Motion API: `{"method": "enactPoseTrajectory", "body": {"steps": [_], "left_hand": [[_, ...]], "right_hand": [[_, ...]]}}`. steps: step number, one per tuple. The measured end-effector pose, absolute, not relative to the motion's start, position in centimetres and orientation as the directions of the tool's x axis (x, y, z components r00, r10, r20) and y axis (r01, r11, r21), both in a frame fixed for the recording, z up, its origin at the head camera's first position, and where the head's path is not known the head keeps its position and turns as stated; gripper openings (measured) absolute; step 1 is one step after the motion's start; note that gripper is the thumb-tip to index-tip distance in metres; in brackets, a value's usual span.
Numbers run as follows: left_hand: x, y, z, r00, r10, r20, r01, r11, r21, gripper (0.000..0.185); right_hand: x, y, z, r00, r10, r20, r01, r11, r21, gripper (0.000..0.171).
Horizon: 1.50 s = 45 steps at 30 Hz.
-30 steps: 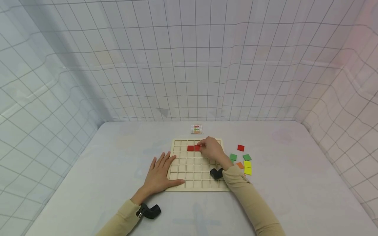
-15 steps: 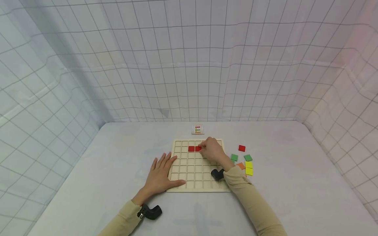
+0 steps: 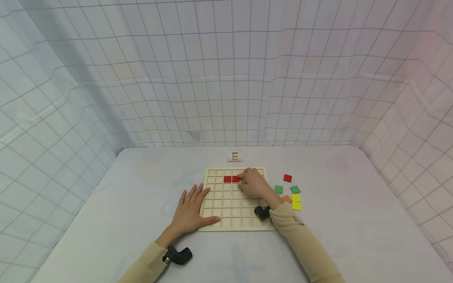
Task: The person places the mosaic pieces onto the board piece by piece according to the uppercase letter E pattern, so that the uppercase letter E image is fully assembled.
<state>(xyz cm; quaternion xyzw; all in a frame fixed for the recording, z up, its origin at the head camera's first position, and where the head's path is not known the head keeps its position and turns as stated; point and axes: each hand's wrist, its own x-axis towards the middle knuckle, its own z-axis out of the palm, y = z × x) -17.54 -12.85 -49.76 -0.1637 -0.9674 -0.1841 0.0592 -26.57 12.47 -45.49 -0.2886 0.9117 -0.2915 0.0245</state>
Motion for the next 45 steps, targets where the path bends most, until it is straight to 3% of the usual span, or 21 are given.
{"method": "enactPoseTrajectory", "body": {"steps": [12, 20, 28, 37, 45], "left_hand": [[-17.4, -12.8, -49.6, -0.942, 0.293, 0.165, 0.333, 0.884, 0.327, 0.104], [-17.7, -12.8, -49.5, -0.938, 0.297, 0.178, 0.341, 0.877, 0.338, 0.104], [-17.5, -13.0, -50.0, -0.933, 0.297, 0.204, 0.352, 0.87, 0.345, 0.105], [-17.5, -13.0, -50.0, -0.934, 0.295, 0.203, 0.35, 0.869, 0.349, 0.104], [-17.5, -13.0, -49.8, -0.938, 0.297, 0.18, 0.343, 0.874, 0.345, 0.104]], "right_hand": [[-25.1, 14.3, -44.6, -0.755, -0.648, 0.105, -0.593, 0.604, -0.533, 0.028], [-24.5, 17.6, -43.5, -0.884, -0.459, 0.086, -0.413, 0.682, -0.604, 0.027], [-24.6, 21.7, -43.6, -0.964, -0.258, 0.058, -0.25, 0.823, -0.51, 0.032], [-25.1, 24.0, -44.1, -0.982, -0.187, 0.007, -0.176, 0.907, -0.383, 0.043], [-25.1, 24.1, -44.6, -0.98, -0.196, 0.024, -0.19, 0.904, -0.384, 0.028]]}}
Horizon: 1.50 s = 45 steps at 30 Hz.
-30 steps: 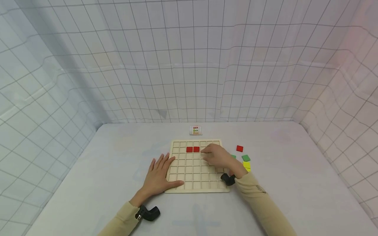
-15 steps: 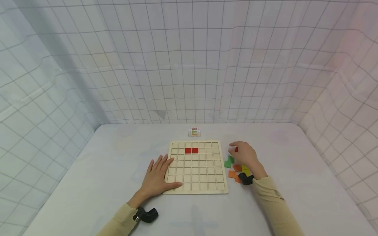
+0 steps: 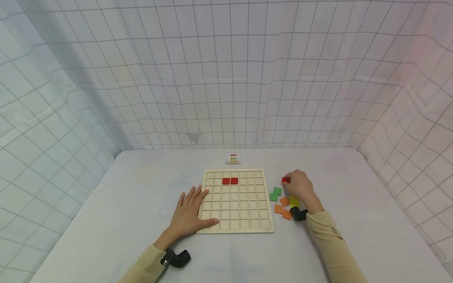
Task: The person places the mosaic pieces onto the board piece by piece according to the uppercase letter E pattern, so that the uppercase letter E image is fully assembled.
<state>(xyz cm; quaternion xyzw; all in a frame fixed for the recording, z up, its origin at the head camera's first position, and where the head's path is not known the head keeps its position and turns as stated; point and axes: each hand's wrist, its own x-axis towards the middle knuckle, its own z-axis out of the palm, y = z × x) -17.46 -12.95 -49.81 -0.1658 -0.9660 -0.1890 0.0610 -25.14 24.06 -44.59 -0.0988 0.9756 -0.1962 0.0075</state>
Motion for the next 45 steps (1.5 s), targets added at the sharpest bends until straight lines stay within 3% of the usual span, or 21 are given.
{"method": "enactPoseTrajectory", "body": {"steps": [34, 45], "left_hand": [[-17.4, -12.9, -49.8, -0.932, 0.301, 0.203, 0.357, 0.864, 0.354, 0.104], [-17.4, -12.8, -49.7, -0.934, 0.297, 0.199, 0.35, 0.874, 0.338, 0.104]], "right_hand": [[-24.7, 22.9, -44.2, -0.997, -0.075, 0.01, -0.072, 0.904, -0.421, 0.015], [-24.5, 21.2, -44.1, -0.973, -0.155, 0.17, -0.222, 0.819, -0.529, 0.011]]}}
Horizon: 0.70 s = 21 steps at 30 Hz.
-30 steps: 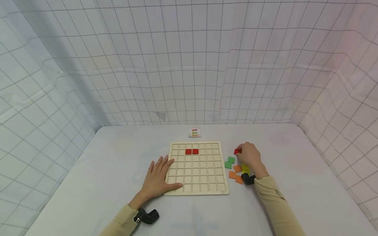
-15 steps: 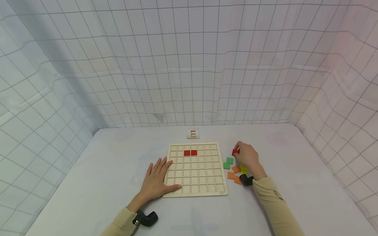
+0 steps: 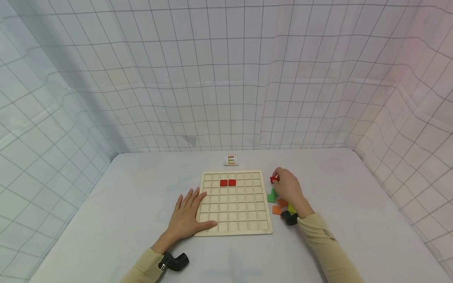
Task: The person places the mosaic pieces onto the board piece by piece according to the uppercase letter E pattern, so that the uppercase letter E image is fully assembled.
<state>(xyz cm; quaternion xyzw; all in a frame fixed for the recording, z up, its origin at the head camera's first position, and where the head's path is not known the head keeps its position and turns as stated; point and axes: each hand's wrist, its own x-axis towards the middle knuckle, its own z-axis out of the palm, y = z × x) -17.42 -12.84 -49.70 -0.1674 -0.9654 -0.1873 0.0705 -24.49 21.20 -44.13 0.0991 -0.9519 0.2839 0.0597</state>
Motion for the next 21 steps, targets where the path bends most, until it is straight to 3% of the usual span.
{"method": "enactPoseTrajectory", "body": {"steps": [10, 21], "left_hand": [[-17.5, -12.9, -50.0, -0.929, 0.306, 0.21, 0.361, 0.872, 0.329, 0.105], [-17.5, -12.9, -49.8, -0.93, 0.301, 0.212, 0.358, 0.875, 0.326, 0.104]], "right_hand": [[-24.8, 17.9, -44.8, -0.932, -0.223, 0.287, -0.356, 0.714, -0.603, 0.011], [-25.8, 15.1, -44.7, -0.935, -0.272, 0.226, -0.353, 0.678, -0.645, 0.007]]}}
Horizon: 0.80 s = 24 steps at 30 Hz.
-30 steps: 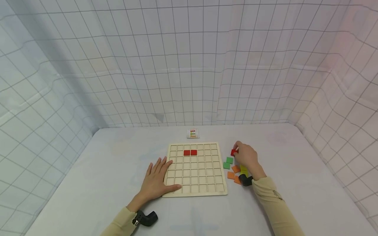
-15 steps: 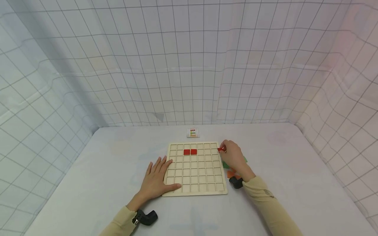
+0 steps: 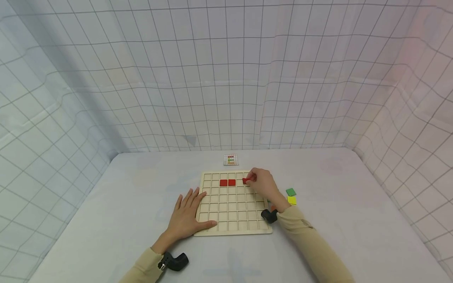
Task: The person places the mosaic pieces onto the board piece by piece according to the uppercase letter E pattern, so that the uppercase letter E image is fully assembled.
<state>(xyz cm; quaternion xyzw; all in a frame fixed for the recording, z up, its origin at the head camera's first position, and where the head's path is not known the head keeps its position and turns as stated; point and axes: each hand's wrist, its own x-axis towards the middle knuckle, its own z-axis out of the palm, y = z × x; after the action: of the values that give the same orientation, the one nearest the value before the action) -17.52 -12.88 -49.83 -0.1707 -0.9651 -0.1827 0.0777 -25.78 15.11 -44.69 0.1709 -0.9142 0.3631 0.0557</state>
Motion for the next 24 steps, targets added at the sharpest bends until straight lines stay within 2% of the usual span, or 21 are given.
{"method": "enactPoseTrajectory", "body": {"steps": [9, 24], "left_hand": [[-17.4, -12.9, -49.7, -0.931, 0.3, 0.21, 0.356, 0.876, 0.327, 0.104], [-17.5, -12.9, -50.0, -0.929, 0.299, 0.22, 0.359, 0.872, 0.331, 0.105]], "right_hand": [[-26.0, 13.7, -44.7, -0.943, -0.279, 0.184, -0.333, 0.738, -0.587, 0.005], [-26.4, 13.4, -44.6, -0.952, -0.273, 0.141, -0.301, 0.741, -0.6, 0.005]]}}
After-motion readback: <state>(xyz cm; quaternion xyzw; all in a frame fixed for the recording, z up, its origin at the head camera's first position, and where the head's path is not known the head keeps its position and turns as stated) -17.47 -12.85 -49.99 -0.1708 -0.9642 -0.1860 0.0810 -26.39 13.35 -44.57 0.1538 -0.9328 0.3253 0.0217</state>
